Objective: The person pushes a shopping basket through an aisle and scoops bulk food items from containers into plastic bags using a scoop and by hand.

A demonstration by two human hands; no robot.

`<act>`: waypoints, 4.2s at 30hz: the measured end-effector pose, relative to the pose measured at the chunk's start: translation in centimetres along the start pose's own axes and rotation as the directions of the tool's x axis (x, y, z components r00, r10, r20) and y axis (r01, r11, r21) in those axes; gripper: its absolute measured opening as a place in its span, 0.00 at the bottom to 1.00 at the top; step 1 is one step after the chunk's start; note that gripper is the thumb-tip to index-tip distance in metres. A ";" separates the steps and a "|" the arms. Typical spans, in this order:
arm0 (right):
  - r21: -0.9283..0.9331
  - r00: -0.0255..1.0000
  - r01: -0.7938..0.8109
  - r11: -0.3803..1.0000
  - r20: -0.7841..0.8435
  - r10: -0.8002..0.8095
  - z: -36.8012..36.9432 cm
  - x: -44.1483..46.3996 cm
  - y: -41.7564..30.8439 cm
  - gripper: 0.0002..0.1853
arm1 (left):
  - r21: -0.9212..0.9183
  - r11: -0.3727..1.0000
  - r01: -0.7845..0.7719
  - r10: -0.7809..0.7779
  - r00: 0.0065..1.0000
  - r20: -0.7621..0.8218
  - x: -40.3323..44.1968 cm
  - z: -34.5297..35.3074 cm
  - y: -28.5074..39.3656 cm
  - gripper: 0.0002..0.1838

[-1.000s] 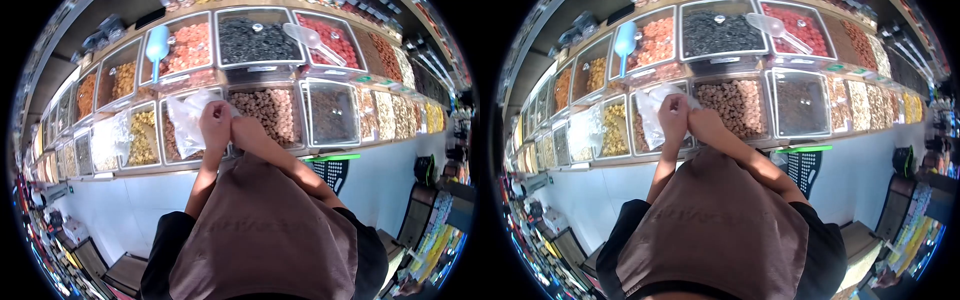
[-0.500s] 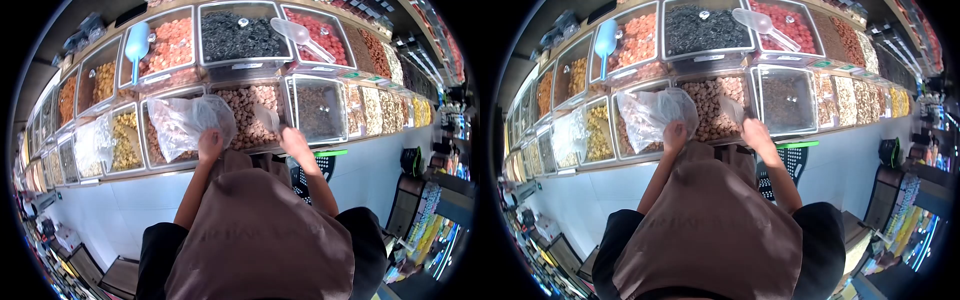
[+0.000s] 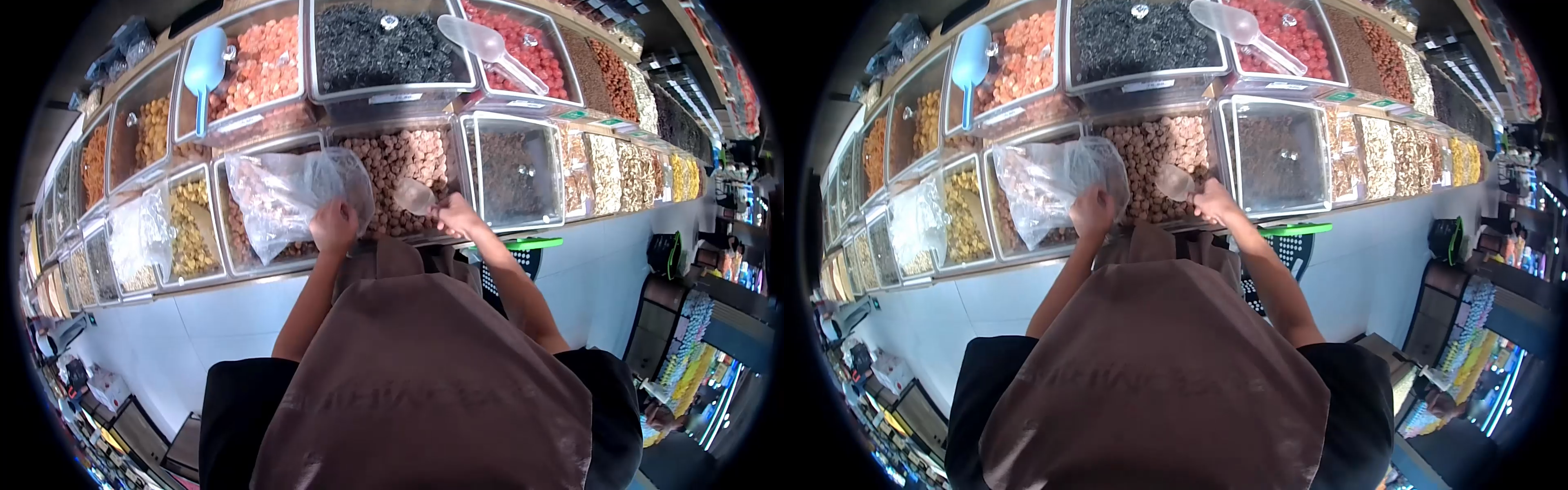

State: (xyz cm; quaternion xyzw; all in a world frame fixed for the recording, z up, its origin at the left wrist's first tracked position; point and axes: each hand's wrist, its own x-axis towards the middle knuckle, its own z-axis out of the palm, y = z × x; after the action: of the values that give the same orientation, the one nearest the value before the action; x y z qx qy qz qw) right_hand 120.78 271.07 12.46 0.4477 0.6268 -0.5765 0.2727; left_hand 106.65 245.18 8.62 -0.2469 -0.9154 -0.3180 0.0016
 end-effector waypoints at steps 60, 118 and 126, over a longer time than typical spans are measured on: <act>0.237 0.927 0.241 0.941 0.231 -0.296 9.4 13.3 -0.3 0.33 | 0.031 0.992 -0.126 0.128 0.989 -0.076 0.7 0.8 -0.5 0.03; 0.401 0.929 0.361 0.842 -0.231 -0.289 8.6 6.1 0.9 0.28 | 0.008 0.999 0.051 -0.051 0.987 0.152 0.0 -0.2 0.0 0.16; 0.413 0.957 0.289 0.864 -0.153 -0.247 8.2 6.8 1.0 0.28 | 0.097 0.990 0.099 -0.111 0.985 0.130 0.1 -0.2 0.7 0.12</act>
State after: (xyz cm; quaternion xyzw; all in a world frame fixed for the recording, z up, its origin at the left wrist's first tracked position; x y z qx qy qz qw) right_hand 117.17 264.78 4.58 0.4321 0.5521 -0.7110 0.0543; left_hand 106.80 245.60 9.16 -0.2187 -0.9386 -0.2585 -0.0660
